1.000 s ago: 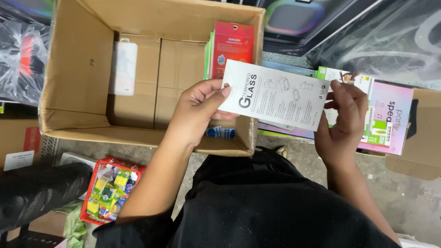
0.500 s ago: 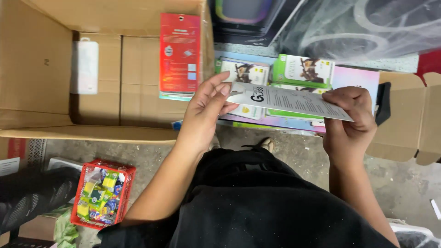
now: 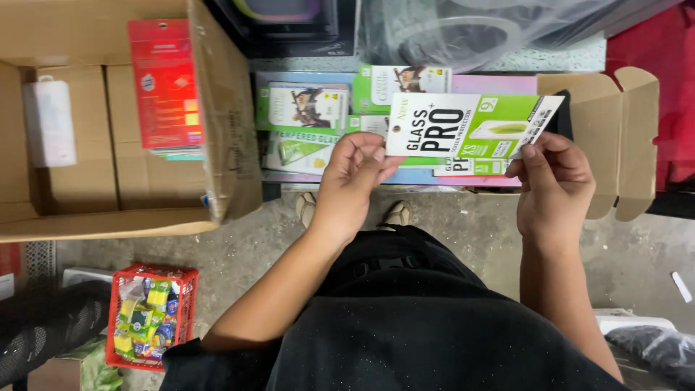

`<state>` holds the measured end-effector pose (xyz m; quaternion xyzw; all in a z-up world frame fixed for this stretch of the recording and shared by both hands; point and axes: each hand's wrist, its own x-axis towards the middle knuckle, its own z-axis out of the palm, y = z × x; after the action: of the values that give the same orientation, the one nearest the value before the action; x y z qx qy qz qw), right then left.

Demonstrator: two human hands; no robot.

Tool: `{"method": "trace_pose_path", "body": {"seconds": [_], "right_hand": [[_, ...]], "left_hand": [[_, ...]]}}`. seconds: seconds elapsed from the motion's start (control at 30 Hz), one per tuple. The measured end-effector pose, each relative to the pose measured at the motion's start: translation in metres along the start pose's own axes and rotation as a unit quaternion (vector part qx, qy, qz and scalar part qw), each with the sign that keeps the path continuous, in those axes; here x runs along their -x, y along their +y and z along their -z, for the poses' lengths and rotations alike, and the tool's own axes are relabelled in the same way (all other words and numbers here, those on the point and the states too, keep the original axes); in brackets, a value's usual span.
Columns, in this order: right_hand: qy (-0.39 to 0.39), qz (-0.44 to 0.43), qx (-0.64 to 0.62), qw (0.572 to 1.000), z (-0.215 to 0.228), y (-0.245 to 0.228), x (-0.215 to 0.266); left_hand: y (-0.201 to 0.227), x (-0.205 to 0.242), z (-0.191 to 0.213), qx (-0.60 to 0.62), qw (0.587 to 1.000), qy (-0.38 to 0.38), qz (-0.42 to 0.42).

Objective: Organizing and inspecting screen protector packages within a cardboard box.

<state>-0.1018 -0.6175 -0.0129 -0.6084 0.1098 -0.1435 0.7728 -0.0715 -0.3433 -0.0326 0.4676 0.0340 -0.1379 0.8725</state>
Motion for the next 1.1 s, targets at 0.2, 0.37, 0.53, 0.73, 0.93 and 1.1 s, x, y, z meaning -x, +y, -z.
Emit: {"method": "trace_pose_path", "body": {"seconds": [0.2,0.37,0.53,0.73,0.93,1.1], "right_hand": [[0.066,-0.07,0.005,0.995,0.072,0.012,-0.019],[0.102,-0.13,0.042,0.985,0.133,0.037,-0.033],[0.133,-0.175,0.107,0.97,0.188,0.085,-0.042],[0.077,-0.188,0.136,0.97,0.207,0.136,-0.049],[0.035,-0.198,0.188,0.961,0.198,0.172,-0.055],[-0.026,-0.069,0.393,0.917,0.187,0.177,-0.052]], "left_hand": [[-0.056,-0.007,-0.047,-0.052,0.998,-0.035,0.025],[-0.113,-0.013,-0.064,-0.184,0.977,-0.08,0.065],[-0.175,-0.024,-0.055,-0.293,0.938,-0.138,0.123],[-0.23,-0.046,-0.033,-0.263,0.915,-0.181,0.245],[-0.265,-0.051,-0.014,-0.382,0.889,-0.181,0.176],[-0.267,-0.054,-0.011,-0.484,0.833,-0.161,0.216]]}}
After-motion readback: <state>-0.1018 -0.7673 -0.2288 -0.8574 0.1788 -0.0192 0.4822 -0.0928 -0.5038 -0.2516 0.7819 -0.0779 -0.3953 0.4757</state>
